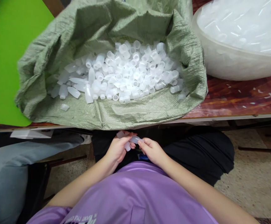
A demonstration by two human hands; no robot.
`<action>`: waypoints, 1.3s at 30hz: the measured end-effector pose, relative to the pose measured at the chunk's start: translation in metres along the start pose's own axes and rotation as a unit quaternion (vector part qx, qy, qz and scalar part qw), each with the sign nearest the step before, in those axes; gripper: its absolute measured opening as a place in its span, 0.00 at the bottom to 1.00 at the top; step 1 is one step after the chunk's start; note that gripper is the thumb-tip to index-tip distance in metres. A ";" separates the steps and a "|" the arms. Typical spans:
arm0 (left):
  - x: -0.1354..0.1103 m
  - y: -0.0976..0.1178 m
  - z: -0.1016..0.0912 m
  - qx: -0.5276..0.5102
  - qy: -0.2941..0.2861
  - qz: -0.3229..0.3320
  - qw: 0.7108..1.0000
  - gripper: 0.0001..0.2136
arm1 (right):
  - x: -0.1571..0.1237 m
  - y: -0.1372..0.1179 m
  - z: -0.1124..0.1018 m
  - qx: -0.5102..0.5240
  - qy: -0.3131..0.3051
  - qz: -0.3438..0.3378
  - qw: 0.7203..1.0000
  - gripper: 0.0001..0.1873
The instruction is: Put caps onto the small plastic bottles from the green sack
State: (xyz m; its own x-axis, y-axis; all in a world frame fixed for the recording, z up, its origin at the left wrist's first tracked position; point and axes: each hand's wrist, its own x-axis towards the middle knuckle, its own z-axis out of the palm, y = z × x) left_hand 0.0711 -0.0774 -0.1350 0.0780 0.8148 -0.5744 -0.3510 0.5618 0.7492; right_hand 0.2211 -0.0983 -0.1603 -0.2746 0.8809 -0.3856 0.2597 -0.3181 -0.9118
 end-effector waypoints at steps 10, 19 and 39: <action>0.013 0.003 -0.003 0.017 0.094 -0.028 0.995 0.16 | -0.022 -0.091 -0.095 -0.493 0.354 -0.273 0.746 0.11; -0.005 0.012 -0.004 0.117 -0.045 -0.075 0.989 0.23 | 0.019 -0.136 -0.130 -0.665 0.239 0.027 0.707 0.18; -0.017 0.016 0.002 0.033 -0.138 -0.123 0.982 0.19 | -0.022 -0.060 -0.032 -0.250 0.036 -0.384 0.888 0.22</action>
State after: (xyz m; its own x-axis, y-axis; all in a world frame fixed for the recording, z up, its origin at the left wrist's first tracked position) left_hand 0.0662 -0.0821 -0.1129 0.4055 0.6561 -0.6365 -0.2293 0.7470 0.6240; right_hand 0.2407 -0.0872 -0.0923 -0.4936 0.7969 0.3483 0.4054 0.5652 -0.7184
